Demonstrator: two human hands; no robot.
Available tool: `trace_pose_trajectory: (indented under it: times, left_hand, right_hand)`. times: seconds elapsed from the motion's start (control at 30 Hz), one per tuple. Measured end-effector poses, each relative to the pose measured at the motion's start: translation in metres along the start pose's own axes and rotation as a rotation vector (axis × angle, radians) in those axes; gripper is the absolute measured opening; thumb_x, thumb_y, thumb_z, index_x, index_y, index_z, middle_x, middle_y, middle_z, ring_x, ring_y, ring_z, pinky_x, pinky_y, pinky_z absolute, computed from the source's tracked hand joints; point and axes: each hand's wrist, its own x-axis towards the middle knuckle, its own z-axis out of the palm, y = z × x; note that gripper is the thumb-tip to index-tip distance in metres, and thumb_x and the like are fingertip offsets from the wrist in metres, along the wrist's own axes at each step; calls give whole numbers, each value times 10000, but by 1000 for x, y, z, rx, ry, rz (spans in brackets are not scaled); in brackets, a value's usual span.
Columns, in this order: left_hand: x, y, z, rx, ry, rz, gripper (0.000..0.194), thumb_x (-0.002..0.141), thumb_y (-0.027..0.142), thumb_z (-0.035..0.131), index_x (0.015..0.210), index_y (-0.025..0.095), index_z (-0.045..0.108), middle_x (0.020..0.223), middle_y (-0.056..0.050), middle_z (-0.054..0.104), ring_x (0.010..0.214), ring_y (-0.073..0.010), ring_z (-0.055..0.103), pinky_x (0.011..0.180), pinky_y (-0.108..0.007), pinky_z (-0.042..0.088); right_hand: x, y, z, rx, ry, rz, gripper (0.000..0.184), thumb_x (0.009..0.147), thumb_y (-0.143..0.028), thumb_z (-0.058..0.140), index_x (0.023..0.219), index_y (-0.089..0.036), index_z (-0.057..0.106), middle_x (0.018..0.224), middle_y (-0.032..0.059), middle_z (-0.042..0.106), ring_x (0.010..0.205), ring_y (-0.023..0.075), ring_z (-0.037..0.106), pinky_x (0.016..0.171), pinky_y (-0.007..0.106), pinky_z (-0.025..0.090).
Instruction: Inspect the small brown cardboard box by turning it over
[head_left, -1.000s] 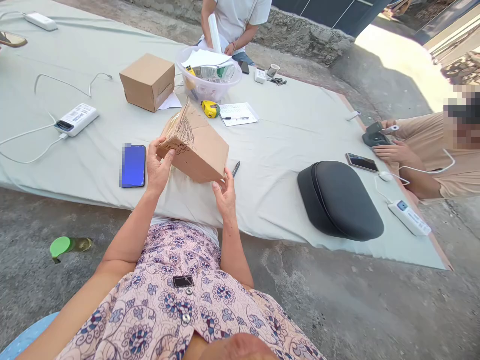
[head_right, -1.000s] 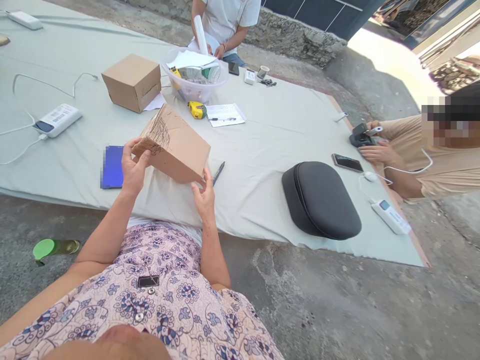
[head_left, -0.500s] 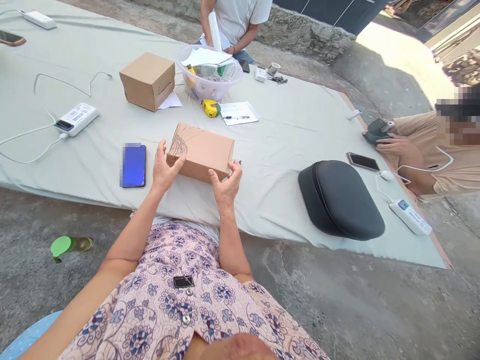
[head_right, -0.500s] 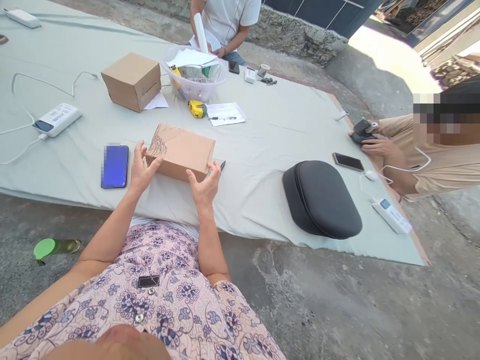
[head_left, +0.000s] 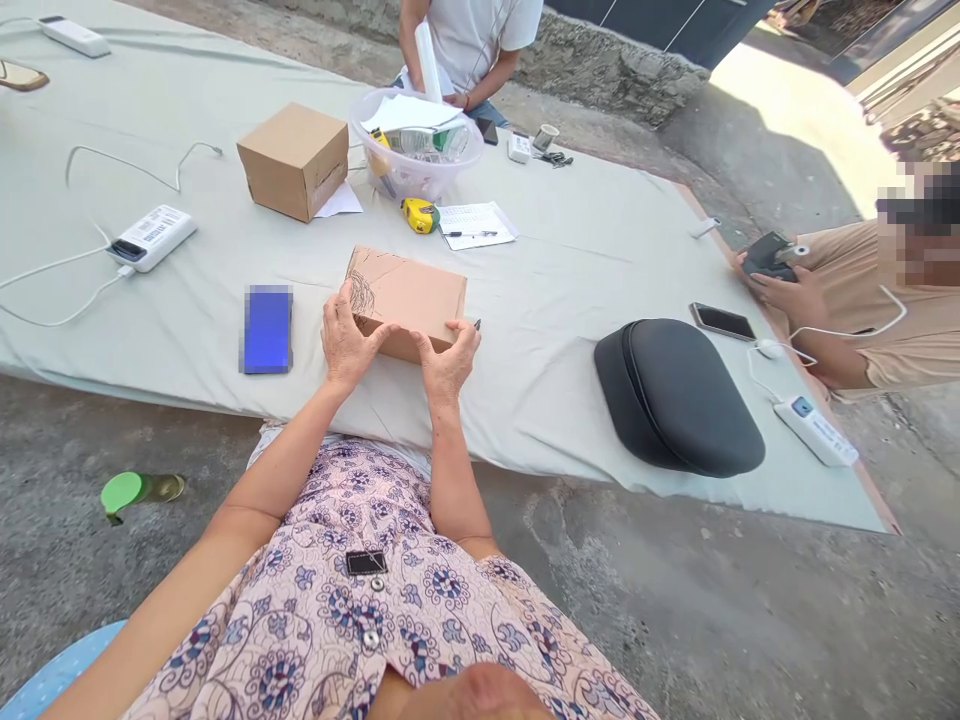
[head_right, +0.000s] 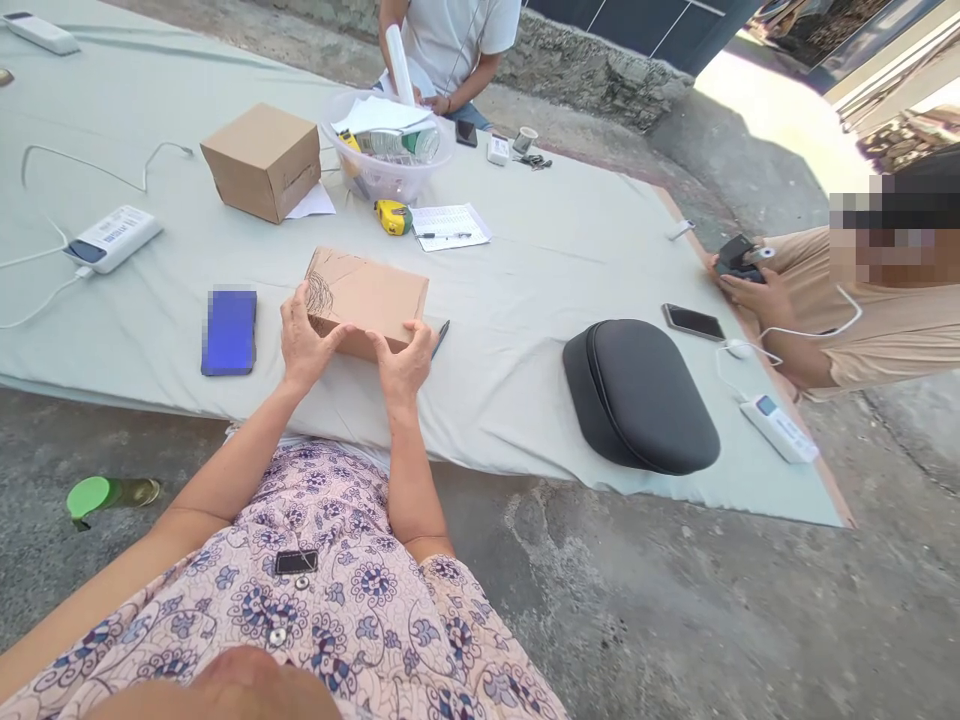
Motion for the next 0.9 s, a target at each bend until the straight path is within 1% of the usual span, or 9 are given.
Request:
trace_pose_trajectory:
  times: [0.17,0.27,0.33,0.47,0.57,0.67,0.8,0.83,0.9]
  left_hand:
    - [1,-7,-2,-36,15,32,1118,660,859,709,1541,244,401,1530,-207,520,1458,-384,477,1181,-514,443]
    - [1,-16,-5,-70,22,64,1073,693,866,669,1533,247,421,1549,-187,523,1458,-350,498,1182,-459,456]
    - [2,-23,-8,-91,22,71,1041,712,879,632,1512,238,454,1532,-174,553,1432,-331,533,1168,-433,477]
    - [3,-35,-13,-118,10,38,992,753,909,531,1438,193,562,1316,-157,713,1214,-304,687,1076,-424,547]
    - [4,-41,-14,-143,7,38,956,795,895,497,1415,176,604,1209,-137,761,1098,-278,729,1026,-404,574]
    - [4,-44,-14,-173,4,45,876,851,829,524,1423,172,607,1235,-134,757,1097,-263,732,1030,-386,575]
    - [4,-50,-15,-215,-32,48,671,927,660,587,1414,199,618,1363,-124,709,1231,-264,693,1116,-386,531]
    - [5,-51,-17,-228,-48,47,609,939,602,602,1403,209,625,1389,-115,697,1253,-260,684,1130,-382,523]
    - [6,-54,-20,-240,-81,38,505,943,475,625,1382,224,636,1408,-92,688,1254,-249,683,1123,-376,533]
  right_hand:
    - [0,10,-10,61,-47,-36,523,865,-651,640,1179,-240,560,1281,132,550,1273,280,522,1136,460,467]
    - [-1,18,-12,171,-49,-87,513,900,-665,564,1180,-238,617,1274,133,581,1248,257,550,1084,411,497]
    - [-1,24,-12,251,-30,-113,538,908,-681,542,1177,-230,659,1281,132,601,1268,249,555,1085,405,502]
    - [-1,34,-11,298,30,-173,577,932,-691,517,1171,-206,720,1277,123,655,1316,248,564,1165,437,459]
    - [-1,37,-10,288,39,-198,584,954,-678,494,1199,-203,729,1298,121,675,1323,237,578,1195,438,445]
    - [-2,40,-9,301,28,-176,621,956,-672,489,1309,-198,680,1385,126,649,1361,228,573,1222,432,431]
    - [-7,46,-6,346,-15,-84,691,938,-640,518,1463,-193,549,1542,136,543,1443,223,526,1223,411,438]
    - [-8,48,-6,350,-27,-60,695,927,-626,536,1462,-182,545,1535,147,551,1425,229,547,1208,411,454]
    - [-10,53,-5,333,-38,-17,666,907,-592,564,1415,-161,577,1456,161,619,1334,240,623,1164,423,495]
